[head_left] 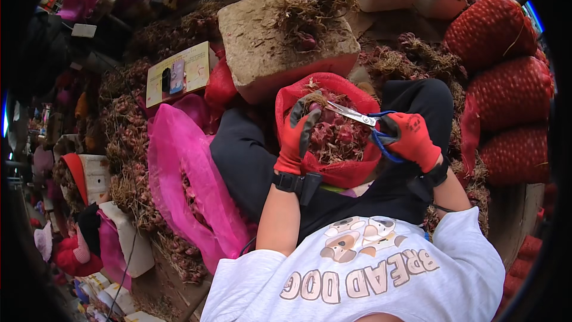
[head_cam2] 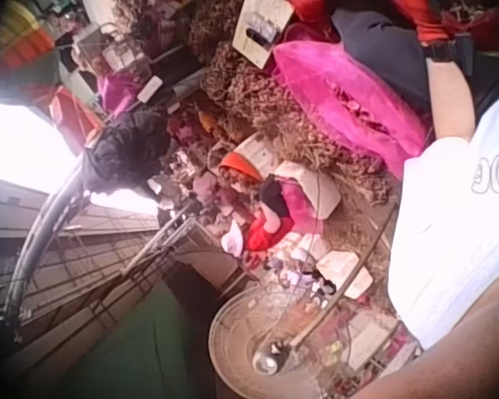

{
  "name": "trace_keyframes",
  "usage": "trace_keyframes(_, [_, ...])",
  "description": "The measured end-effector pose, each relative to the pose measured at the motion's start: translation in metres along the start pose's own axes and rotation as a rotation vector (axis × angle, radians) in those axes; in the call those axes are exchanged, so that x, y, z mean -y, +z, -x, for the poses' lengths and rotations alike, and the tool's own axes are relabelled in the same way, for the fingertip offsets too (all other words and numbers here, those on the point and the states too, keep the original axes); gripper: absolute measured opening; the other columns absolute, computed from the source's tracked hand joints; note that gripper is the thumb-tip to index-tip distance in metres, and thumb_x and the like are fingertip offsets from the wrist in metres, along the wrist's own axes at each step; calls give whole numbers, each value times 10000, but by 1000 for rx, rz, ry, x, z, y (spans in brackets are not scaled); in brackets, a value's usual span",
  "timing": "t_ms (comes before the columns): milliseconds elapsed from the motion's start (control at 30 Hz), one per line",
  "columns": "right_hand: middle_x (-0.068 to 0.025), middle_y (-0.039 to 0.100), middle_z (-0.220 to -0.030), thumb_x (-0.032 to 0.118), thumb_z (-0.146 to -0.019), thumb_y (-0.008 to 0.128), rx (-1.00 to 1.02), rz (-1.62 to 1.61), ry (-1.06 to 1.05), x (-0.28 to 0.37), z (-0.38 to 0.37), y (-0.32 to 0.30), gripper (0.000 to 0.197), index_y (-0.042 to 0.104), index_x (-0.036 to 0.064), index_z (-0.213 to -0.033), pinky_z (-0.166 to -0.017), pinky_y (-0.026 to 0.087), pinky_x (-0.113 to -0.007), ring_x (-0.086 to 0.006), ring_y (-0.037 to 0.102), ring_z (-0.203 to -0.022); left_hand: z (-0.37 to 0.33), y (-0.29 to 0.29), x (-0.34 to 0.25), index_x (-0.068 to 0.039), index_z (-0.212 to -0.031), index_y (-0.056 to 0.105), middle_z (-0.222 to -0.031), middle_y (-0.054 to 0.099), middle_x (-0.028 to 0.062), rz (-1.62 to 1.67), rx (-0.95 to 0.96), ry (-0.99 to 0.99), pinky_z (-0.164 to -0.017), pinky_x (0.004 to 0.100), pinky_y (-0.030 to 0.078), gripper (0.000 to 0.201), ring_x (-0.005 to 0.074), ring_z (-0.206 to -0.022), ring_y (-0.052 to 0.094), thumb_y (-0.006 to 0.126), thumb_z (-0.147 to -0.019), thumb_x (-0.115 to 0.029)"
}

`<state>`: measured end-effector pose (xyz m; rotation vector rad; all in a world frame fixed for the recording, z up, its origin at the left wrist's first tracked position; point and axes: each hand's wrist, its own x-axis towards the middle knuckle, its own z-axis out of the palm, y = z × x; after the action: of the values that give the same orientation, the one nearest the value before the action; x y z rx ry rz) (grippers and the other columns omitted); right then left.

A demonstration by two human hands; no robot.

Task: Trimming the tops and roots of red onions using scissors and sorting them into mesh bags.

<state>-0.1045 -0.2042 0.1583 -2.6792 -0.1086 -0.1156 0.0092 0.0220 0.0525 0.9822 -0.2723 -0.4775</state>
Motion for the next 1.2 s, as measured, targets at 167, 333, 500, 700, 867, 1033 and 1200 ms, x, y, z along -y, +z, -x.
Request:
trace_keyframes(167, [-107,611,-755,320,-711,705,8,57,-48,1,2,0,296,615,80,-859,-595,466,-370,-306,593,-689,4,2,-4,-12,-1194,523,-1091,578,25,84,-5,-100,-840,229,441,315,92,-960,547,555,-892,-92])
trace_keyframes(333, [-99,616,-763,274,-724,685,75,184,-20,1,8,3,246,599,77,-844,-592,465,-368,-303,594,-690,3,3,2,-11,-1199,521,-1088,576,27,82,26,-56,-844,232,438,333,93,-964,543,569,-886,-113])
trace_keyframes(500, [-116,597,-722,231,-728,678,16,18,-17,4,13,17,204,594,72,-824,-578,457,-375,-299,599,-668,3,2,7,-9,-1204,505,-1084,576,43,159,-37,-116,-825,234,469,326,118,-945,574,541,-883,-43])
trace_keyframes(700, [-163,573,-665,205,-750,661,118,-344,263,-1,21,40,169,610,45,-765,-530,431,-354,-326,567,-590,5,6,6,-15,-1211,469,-1103,580,82,256,-59,-176,-802,232,495,376,122,-905,600,531,-846,44])
trace_keyframes(867, [-165,580,-678,194,-743,662,26,-117,121,3,24,51,167,607,40,-776,-531,429,-357,-338,570,-618,4,-14,23,-4,-1220,437,-1106,575,112,27,-106,-337,-823,274,512,419,159,-946,605,525,-820,86])
trace_keyframes(1033, [-124,542,-598,218,-768,695,116,-497,316,3,35,59,224,615,10,-740,-514,405,-321,-162,487,-520,5,-2,12,-28,-1209,461,-1019,564,54,204,-49,-289,-799,297,524,375,144,-902,592,569,-853,15])
trace_keyframes(1200, [-57,521,-587,204,-787,704,185,-616,446,8,34,58,240,621,-11,-720,-525,393,-273,-59,412,-582,3,-2,15,-42,-1176,492,-989,554,25,174,-56,-272,-783,291,523,332,121,-860,575,587,-860,-16])
